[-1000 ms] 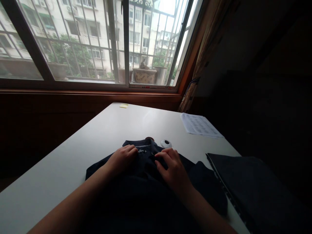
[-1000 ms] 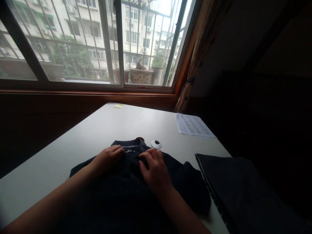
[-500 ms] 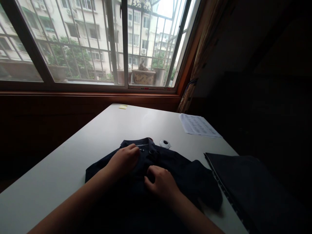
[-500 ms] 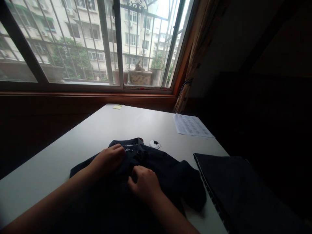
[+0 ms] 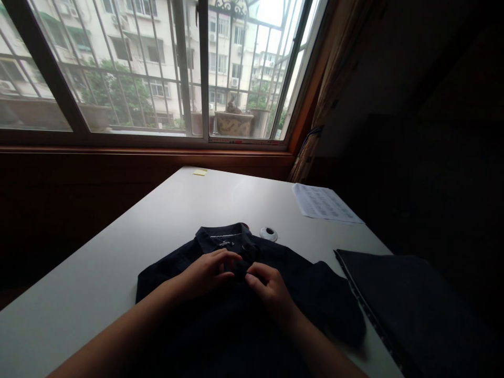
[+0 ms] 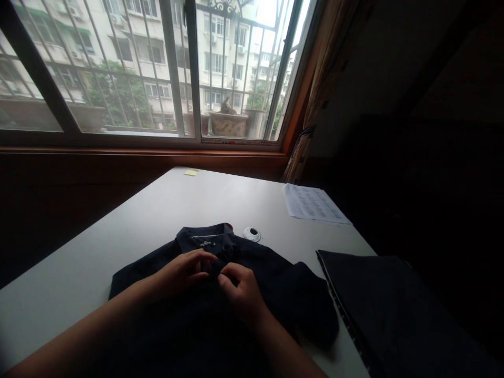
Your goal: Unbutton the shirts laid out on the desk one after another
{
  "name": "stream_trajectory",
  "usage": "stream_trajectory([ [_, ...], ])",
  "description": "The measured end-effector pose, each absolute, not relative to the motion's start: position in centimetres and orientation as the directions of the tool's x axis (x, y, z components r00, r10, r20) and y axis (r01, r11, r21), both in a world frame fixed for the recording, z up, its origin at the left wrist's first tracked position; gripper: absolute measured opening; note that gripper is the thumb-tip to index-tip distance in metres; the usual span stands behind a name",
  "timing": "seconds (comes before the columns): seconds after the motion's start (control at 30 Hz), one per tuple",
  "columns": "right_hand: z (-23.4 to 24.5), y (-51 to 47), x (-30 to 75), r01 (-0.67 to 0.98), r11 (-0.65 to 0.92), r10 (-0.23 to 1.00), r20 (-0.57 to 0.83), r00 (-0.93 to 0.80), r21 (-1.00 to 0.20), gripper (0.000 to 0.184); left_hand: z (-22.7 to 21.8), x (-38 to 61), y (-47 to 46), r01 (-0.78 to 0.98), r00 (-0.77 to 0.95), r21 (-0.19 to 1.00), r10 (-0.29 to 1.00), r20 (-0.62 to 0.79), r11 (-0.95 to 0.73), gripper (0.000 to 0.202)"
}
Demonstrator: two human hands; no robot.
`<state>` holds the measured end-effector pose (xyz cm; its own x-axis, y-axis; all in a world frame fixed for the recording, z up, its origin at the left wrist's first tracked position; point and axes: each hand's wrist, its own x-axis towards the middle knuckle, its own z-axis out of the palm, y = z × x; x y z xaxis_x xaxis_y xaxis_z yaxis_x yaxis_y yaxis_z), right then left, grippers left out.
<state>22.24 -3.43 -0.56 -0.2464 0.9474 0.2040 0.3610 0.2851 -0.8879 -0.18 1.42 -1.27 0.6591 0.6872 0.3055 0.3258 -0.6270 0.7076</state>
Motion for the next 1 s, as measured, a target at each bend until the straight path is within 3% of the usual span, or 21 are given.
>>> stream_trajectory([
  [0.13,-0.69,-3.35,22.3,0.334,0.294,0.942,0.213,-0.26,-0.896,0.021,-1.48,0.16,1.19,0.316,0.693,0.666,0.644,0.324,-0.676,0.018],
  [0.33,-0.73,-3.24,22.34,0.351,0.301,0.94,0.214,-0.265,-0.887,0.02,-1.6,0.04,1.53,0.232,0.708,0.682,0.601,0.371,-0.694,0.015],
  [0.8,-0.25,-3.52,21.62,0.469,0.377,0.919,0.261,-0.295,-0.799,0.009,-1.58,0.04,1.37,0.287,0.708,0.63,0.603,0.368,-0.722,0.012],
  [1.0,-0.49,-3.31,21.64,0.457,0.334,0.934,0.226,-0.275,-0.824,0.008,-1.6,0.0,1.45,0.268,0.714,0.647,0.598,0.364,-0.713,0.012],
])
